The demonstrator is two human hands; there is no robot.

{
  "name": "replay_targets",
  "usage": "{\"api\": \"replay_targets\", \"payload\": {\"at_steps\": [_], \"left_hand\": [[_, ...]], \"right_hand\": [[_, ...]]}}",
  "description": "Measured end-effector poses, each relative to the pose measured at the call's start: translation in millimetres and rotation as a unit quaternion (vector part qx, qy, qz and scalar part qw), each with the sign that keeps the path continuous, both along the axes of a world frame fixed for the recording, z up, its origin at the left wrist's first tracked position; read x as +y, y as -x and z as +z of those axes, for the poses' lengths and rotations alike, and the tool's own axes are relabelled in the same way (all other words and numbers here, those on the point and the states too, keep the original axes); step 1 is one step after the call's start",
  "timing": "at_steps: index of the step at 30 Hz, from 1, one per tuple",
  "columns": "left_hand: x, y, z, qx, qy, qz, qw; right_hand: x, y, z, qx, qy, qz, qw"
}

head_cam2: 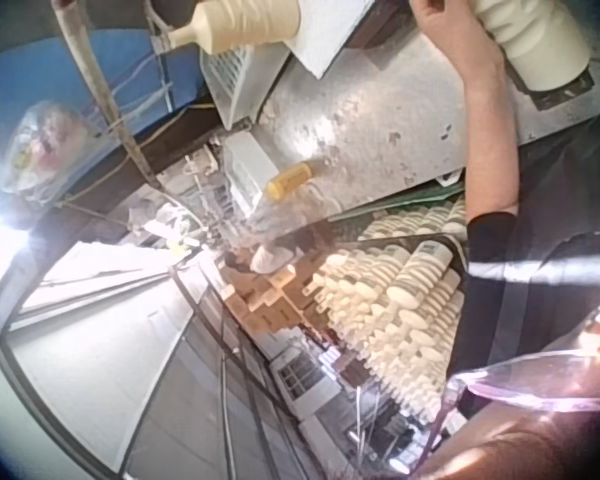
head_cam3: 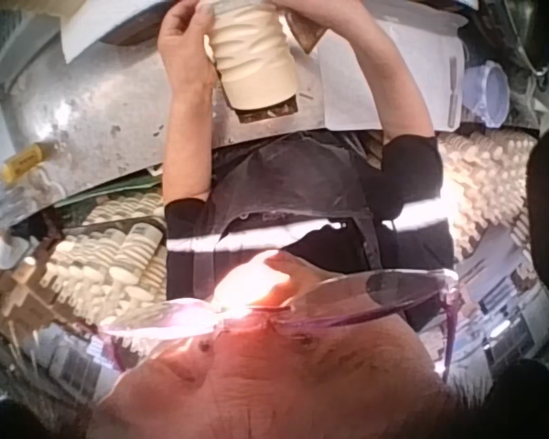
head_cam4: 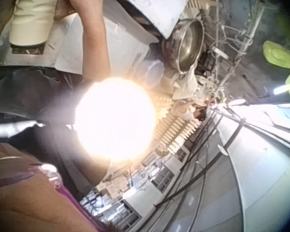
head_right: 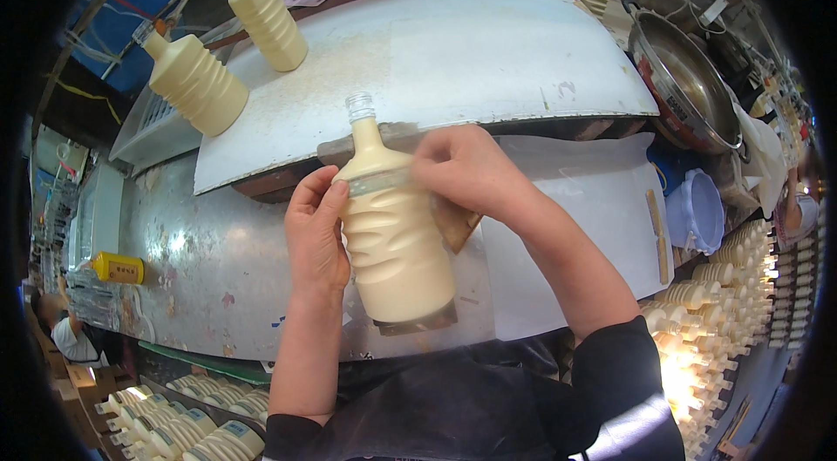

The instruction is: The person sands the surface of a plastic bottle with a sanding block, then applies a label to the bottle. The person repeats this process for multiple bottles, placing the finished bottles on a nearby rack.

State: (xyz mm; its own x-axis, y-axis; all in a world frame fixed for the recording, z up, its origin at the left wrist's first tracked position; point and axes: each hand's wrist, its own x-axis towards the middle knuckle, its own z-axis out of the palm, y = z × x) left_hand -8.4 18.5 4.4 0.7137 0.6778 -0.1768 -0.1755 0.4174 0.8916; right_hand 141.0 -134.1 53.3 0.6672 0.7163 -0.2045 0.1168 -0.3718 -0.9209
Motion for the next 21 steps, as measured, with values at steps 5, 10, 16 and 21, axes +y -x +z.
{"api": "replay_targets", "payload": {"at_steps": [5, 10, 16, 21], "left_hand": [[1, 0, -1, 0.016, -0.007, 0.007, 1.0], [1, 1, -4, 0.015, 0.009, 0.006, 1.0], [-1, 1, -9, 0.0, 0.011, 0.009, 1.0], [-2, -1, -11, -0.008, 0.022, 0.012, 1.0]], "right_hand": [[-1, -3, -13, -0.014, -0.003, -0.013, 1.0], [-11, -8, -35, 0.038, -0.063, -0.031, 0.997], [3, 19, -45, 0.088, -0.085, -0.067, 0.99], [6, 19, -48, 0.106, -0.091, -0.078, 0.987]]}}
